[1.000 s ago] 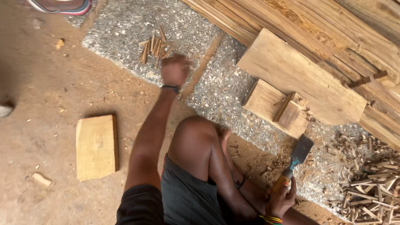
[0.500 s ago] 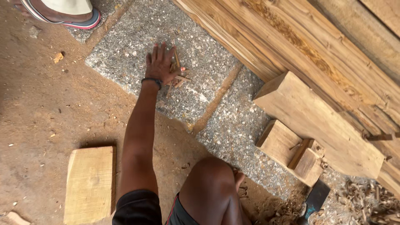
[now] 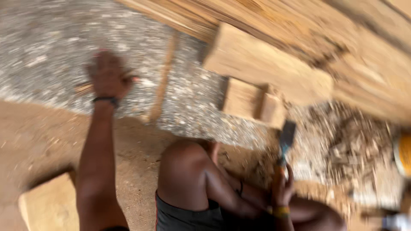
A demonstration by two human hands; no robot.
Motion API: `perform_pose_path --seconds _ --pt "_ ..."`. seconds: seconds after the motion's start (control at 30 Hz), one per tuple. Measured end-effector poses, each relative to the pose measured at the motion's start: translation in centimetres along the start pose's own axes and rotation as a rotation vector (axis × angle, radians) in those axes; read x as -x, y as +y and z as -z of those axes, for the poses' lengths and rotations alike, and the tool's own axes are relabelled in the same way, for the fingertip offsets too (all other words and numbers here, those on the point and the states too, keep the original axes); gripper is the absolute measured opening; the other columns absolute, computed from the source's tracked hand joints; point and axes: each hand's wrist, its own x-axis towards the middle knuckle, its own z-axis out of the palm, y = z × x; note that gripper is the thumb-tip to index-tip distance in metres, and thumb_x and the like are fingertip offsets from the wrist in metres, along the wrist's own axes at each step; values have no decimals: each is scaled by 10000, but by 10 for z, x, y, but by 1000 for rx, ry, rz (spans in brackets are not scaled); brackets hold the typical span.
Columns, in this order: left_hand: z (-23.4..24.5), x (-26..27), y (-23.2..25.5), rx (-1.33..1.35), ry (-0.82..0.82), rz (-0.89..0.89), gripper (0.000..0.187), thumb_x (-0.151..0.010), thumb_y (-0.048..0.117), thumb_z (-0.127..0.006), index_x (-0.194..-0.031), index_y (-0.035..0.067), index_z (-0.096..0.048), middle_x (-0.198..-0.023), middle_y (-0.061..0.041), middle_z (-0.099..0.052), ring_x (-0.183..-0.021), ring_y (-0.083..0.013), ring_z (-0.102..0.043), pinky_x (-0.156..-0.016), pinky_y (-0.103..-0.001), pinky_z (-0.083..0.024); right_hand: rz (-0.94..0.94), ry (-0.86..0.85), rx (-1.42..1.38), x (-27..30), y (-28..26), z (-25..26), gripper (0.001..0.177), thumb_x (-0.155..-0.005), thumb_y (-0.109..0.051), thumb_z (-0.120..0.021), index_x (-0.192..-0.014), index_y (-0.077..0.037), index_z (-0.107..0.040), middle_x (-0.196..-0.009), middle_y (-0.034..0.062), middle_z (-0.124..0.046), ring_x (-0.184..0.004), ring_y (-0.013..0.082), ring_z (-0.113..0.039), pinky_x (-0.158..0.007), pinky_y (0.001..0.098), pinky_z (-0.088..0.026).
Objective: The person sits cross-legged on the ground and uses a chisel to carve small wooden blocks. They repeatedly scrape the surface of the wood to remove shavings, occasionally pausing to clear the debris by hand. The person works on multiple small blocks, moving them aside as they are finished.
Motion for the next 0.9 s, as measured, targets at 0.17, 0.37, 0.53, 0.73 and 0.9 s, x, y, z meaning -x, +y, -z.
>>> perform_pose_path --seconds 0.17,0.37,0.53,0.73,0.9 --pt "81 15 64 124 124 -127 879 -931 530 -736 -1565 -28 -494 -1699 -322 -232 -1525 -497 -265 -1149 -732 -184 -36 128 231 16 -22 -13 464 -1030 -233 -554 -1473 -95 -543 -659 -19 -533 -547 70 -407 -463 239 -336" --pt "158 33 230 210 221 -483 544 -942 357 -825 -1310 0 -645 -1559 -230 -473 -1365 -381 -550 -1178 -570 -399 -85 107 22 19 -56 -22 478 -1024 -257 -557 -1479 -113 -519 -630 -22 -553 -467 56 -457 -398 246 -373" --pt "175 59 421 407 188 -791 430 -909 342 -842 -1206 63 -705 -1224 -147 -695 -1075 -316 -662 -925 -466 -516 -223 31 -83 10 -55 -15 524 -997 -238 -608 -1499 -134 -496 -591 -9 -519 -436 71 -449 -381 258 -369" --pt "107 111 637 554 70 -1030 236 -937 346 -785 -1051 147 -730 -928 -20 -748 -727 -189 -687 -736 -396 -531 -160 56 -61 9 -48 -12 568 -956 -170 -687 -1492 -119 -508 -655 8 -563 -493 69 -504 -433 273 -441" --pt "1 150 785 448 -133 -975 310 -992 425 -686 -1054 123 -724 -716 -16 -711 -478 -115 -523 -445 -284 -392 -117 42 -23 6 -39 -4 564 -915 -154 -628 -1459 -70 -502 -690 74 -646 -519 122 -598 -520 316 -529"
